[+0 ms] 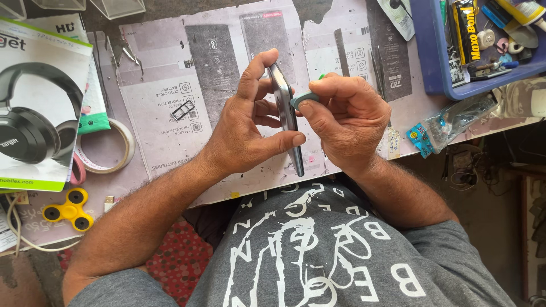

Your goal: The person uses a blue plastic pry tool and a metal spudger to separate the back cover from a smartphone. They work along the edges, prying and sliding the tools to release the clips, then lift the back cover off to reveal the internal components.

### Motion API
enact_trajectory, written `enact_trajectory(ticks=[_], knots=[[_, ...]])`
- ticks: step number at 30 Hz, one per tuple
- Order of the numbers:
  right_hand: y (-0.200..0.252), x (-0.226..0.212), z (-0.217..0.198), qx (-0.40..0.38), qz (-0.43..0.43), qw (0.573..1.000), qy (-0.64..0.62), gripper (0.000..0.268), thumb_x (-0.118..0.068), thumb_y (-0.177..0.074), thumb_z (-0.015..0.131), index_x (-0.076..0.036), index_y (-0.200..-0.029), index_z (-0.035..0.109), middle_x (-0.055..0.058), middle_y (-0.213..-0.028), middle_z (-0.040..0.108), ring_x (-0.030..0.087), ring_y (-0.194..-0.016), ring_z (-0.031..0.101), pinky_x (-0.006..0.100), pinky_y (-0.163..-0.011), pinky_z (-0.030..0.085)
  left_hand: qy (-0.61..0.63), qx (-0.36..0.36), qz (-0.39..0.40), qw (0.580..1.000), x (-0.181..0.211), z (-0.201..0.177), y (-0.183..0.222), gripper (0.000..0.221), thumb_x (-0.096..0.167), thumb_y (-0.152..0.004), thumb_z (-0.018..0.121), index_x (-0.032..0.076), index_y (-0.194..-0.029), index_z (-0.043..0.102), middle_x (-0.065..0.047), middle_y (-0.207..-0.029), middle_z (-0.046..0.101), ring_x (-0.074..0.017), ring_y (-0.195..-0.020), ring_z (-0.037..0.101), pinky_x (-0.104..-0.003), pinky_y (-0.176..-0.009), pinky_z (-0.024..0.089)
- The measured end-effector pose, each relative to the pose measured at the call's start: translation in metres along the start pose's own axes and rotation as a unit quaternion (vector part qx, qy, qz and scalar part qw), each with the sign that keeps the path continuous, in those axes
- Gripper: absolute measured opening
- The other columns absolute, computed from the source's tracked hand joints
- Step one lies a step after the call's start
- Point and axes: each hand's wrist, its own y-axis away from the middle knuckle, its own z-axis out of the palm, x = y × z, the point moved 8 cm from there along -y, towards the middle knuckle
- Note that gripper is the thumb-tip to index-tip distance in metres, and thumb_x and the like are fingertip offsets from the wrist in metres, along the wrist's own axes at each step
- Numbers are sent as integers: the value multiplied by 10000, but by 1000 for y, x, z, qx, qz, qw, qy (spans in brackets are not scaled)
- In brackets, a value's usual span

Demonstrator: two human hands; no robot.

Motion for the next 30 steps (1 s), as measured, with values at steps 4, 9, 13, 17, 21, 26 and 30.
enact_trajectory(ticks=[4, 9, 13, 17, 21, 26, 30], knots=[[0, -6, 0, 5, -3, 1000, 21, 264, 114, -1033, 724, 13, -1262, 641, 100, -1013, 689, 53, -868, 668, 173, -742, 591, 7, -4, 13, 1000, 1, 1, 2, 1078, 347, -961, 876, 193, -1641, 55, -213, -1349, 630, -277, -1190, 771, -423, -986, 674], [2, -9, 1, 13, 24, 999, 33, 287, 131, -1018, 721, 22, -1262, 619, 81, -1023, 677, 49, -881, 663, 188, -775, 602, 14, -9, 0, 1000, -3, 1, 2, 1093, 351, -951, 881, 203, -1653, 56, -205, -1384, 619, -276, -1180, 778, -419, -973, 679], [0, -15, 3, 13, 11, 998, 59, 287, 137, -988, 736, 33, -1220, 602, 83, -1057, 668, 57, -892, 671, 195, -780, 605, 9, -15, -5, 1000, -5, 1, 1, 1098, 361, -958, 872, 208, -1657, 39, -203, -1370, 611, -268, -1168, 776, -417, -977, 679], [-3, -17, 4, -3, -10, 997, 75, 247, 135, -997, 734, 41, -1192, 615, 96, -988, 671, 60, -861, 670, 180, -714, 603, 10, -16, -5, 1000, -6, 1, 2, 1091, 369, -968, 863, 210, -1659, 34, -204, -1338, 605, -264, -1145, 773, -419, -980, 680], [-7, -15, 5, -15, -19, 997, 77, 218, 115, -1021, 716, 41, -1200, 615, 124, -978, 705, 104, -912, 731, 218, -763, 655, 8, -16, -16, 1000, -9, 1, 2, 1083, 388, -965, 849, 201, -1658, 39, -205, -1317, 617, -263, -1125, 782, -416, -974, 680], [-9, -7, 0, -2, 29, 997, 78, 198, 83, -1022, 738, 39, -1184, 634, 148, -986, 722, 120, -917, 740, 239, -807, 666, 15, -24, -36, 999, -12, 3, 2, 1079, 401, -982, 839, 175, -1659, 30, -210, -1319, 651, -264, -1110, 802, -414, -943, 686], [-10, -3, -1, -1, 36, 996, 76, 190, 75, -1017, 742, 33, -1172, 640, 139, -976, 722, 116, -898, 743, 236, -801, 668, 16, -15, -34, 999, -11, 2, 2, 1096, 404, -972, 852, 150, -1665, 42, -219, -1314, 667, -268, -1097, 807, -408, -907, 695]])
